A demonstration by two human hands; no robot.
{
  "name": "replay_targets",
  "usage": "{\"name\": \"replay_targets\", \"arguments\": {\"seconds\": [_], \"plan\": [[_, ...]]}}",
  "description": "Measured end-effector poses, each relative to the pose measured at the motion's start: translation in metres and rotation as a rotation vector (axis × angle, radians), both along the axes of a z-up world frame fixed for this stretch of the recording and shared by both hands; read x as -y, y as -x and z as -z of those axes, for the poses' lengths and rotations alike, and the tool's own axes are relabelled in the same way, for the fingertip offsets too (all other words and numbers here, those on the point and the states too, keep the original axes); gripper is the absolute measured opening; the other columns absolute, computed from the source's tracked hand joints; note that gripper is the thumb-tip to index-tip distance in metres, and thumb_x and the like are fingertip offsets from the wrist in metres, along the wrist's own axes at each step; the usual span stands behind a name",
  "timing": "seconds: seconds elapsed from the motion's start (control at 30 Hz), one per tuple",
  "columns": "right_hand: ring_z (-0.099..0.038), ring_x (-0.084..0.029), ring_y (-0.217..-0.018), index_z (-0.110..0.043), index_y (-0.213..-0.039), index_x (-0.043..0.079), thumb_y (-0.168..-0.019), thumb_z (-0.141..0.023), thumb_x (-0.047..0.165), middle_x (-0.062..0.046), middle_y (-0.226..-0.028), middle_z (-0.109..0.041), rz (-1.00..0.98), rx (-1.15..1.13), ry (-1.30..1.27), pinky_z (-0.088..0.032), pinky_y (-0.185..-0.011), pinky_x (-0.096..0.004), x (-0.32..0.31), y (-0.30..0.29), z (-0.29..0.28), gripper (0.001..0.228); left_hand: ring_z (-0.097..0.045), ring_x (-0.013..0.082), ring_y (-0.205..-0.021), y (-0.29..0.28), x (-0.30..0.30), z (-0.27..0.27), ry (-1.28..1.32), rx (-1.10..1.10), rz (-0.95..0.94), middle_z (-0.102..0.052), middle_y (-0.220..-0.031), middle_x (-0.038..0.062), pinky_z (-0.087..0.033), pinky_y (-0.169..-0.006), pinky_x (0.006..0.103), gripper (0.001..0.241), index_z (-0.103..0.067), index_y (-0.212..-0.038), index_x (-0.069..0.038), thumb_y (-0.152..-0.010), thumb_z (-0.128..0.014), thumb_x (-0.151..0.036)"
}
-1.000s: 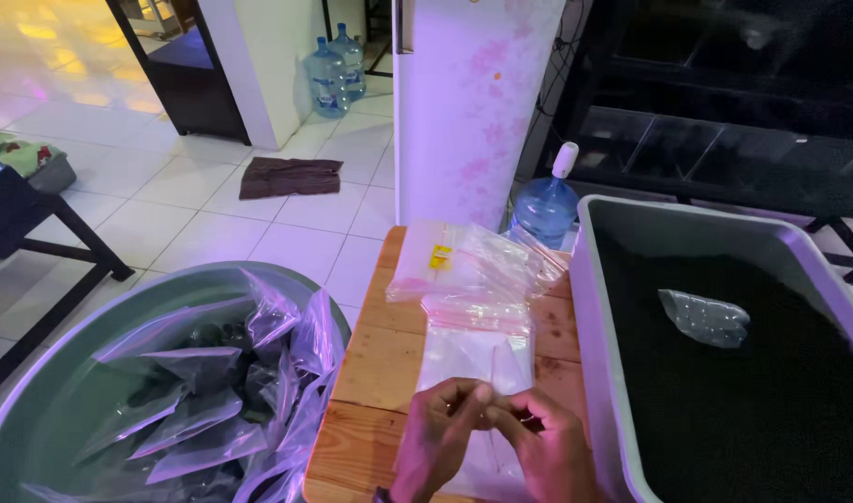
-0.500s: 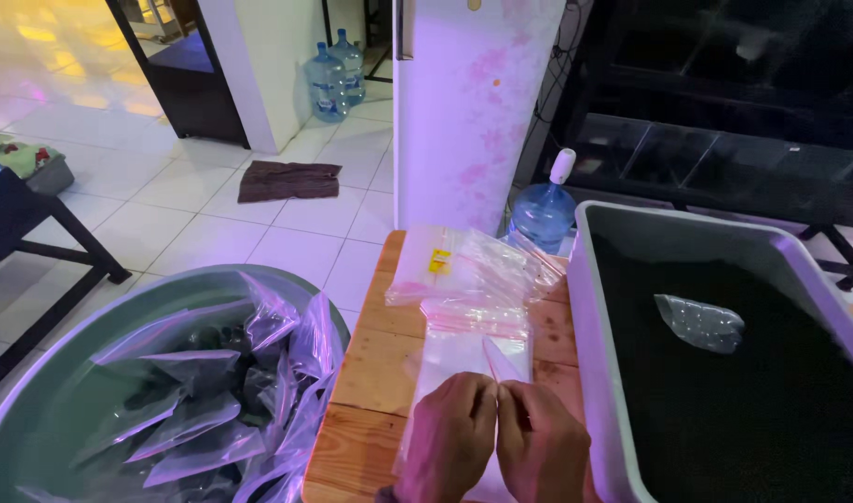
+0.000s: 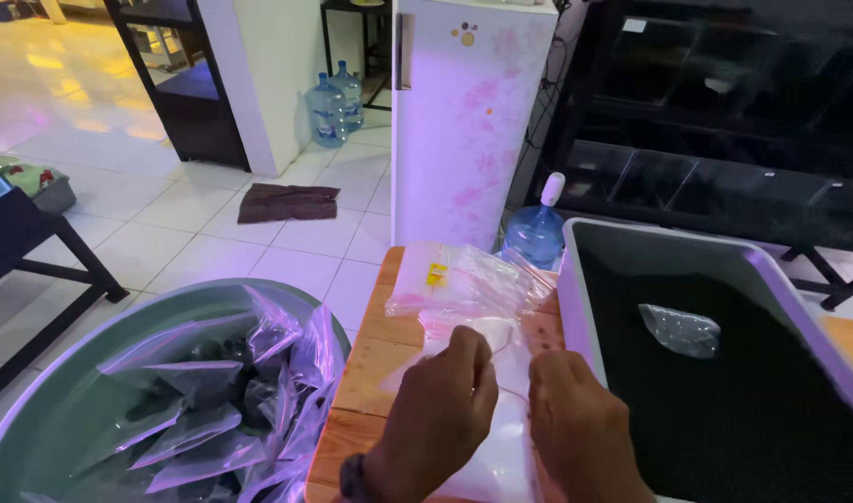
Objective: The person scoops a dark substrate into small plastic bags using a plastic scoop, seals the bags, and places them into a large plastic tub.
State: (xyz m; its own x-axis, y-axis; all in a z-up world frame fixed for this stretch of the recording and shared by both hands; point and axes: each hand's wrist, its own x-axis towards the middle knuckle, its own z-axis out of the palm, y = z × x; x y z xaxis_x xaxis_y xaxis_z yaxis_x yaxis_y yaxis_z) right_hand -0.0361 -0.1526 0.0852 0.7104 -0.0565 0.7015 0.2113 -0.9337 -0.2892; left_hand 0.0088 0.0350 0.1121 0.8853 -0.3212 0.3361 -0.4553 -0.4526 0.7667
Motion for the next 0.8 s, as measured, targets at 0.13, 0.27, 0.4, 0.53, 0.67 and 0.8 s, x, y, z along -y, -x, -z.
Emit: {"name": "replay_targets", "arguments": {"seconds": [0.13, 0.27, 0.4, 0.53, 0.67, 0.8], "plan": [[-0.077, -0.030, -0.080, -0.069, -0.127, 0.028, -0.090, -0.071, 0.006, -0.001, -0.115, -0.071, -0.089, -0.154, 0.248, -0.059, -0.057, -0.049, 0.027, 0.001, -0.043, 0.043, -0.064, 0.0528, -0.074, 0.007, 0.005, -0.047, -0.241, 0.222, 0.192, -0.068, -0.089, 0.017, -0.043, -0.059, 0.0645, 0.011, -0.053, -0.112, -0.013, -0.102, -0.048, -0.011], [-0.073, -0.033, -0.076, -0.070, -0.134, 0.022, -0.098, -0.068, 0.016, -0.004, -0.098, -0.068, -0.120, -0.223, 0.319, -0.057, -0.053, -0.055, 0.034, -0.005, -0.083, 0.036, -0.061, 0.0553, -0.070, -0.001, 0.012, -0.076, -0.379, 0.418, 0.329, -0.060, -0.094, 0.021, -0.049, -0.050, 0.0664, 0.040, -0.061, -0.140, -0.007, -0.102, -0.048, -0.004], [-0.076, -0.032, -0.085, -0.070, -0.116, 0.025, -0.104, -0.058, 0.025, -0.004, -0.103, -0.070, 0.083, -0.595, 0.462, -0.061, -0.072, -0.053, 0.055, -0.022, -0.123, 0.017, -0.062, 0.0499, -0.071, -0.025, 0.012, -0.083, -0.559, 0.465, 0.333, -0.062, -0.092, 0.020, -0.049, -0.049, 0.0608, 0.017, -0.063, -0.091, -0.005, -0.101, -0.050, -0.003], [-0.078, -0.038, -0.108, -0.081, -0.127, 0.043, -0.104, -0.050, 0.028, -0.005, -0.117, -0.080, 0.215, -0.784, 0.427, -0.058, -0.092, -0.056, 0.063, -0.026, -0.160, 0.041, -0.065, 0.0408, -0.066, -0.039, 0.008, -0.092, -0.728, 0.702, 0.432, -0.066, -0.088, 0.013, -0.050, -0.047, 0.0547, 0.016, -0.071, -0.089, -0.009, -0.095, -0.066, -0.023], [-0.082, -0.014, -0.081, -0.081, -0.120, 0.018, -0.111, -0.059, 0.027, -0.007, -0.107, -0.077, 0.114, -0.819, 0.267, -0.066, -0.069, -0.031, 0.042, -0.017, -0.178, 0.025, -0.079, 0.0485, -0.075, -0.040, 0.013, -0.109, -0.618, 0.751, 0.508, -0.075, -0.098, 0.029, -0.066, -0.062, 0.0574, 0.021, -0.078, -0.114, -0.001, -0.094, -0.072, -0.004], [-0.084, -0.026, -0.094, -0.080, -0.135, 0.025, -0.102, -0.075, 0.031, -0.010, -0.122, -0.078, 0.037, -0.872, 0.108, -0.067, -0.074, -0.041, 0.039, -0.020, -0.177, 0.035, -0.079, 0.0478, -0.079, -0.039, 0.023, -0.105, -0.574, 0.768, 0.533, -0.072, -0.100, 0.025, -0.067, -0.064, 0.0591, 0.022, -0.077, -0.116, -0.002, -0.094, -0.078, -0.002]]}}
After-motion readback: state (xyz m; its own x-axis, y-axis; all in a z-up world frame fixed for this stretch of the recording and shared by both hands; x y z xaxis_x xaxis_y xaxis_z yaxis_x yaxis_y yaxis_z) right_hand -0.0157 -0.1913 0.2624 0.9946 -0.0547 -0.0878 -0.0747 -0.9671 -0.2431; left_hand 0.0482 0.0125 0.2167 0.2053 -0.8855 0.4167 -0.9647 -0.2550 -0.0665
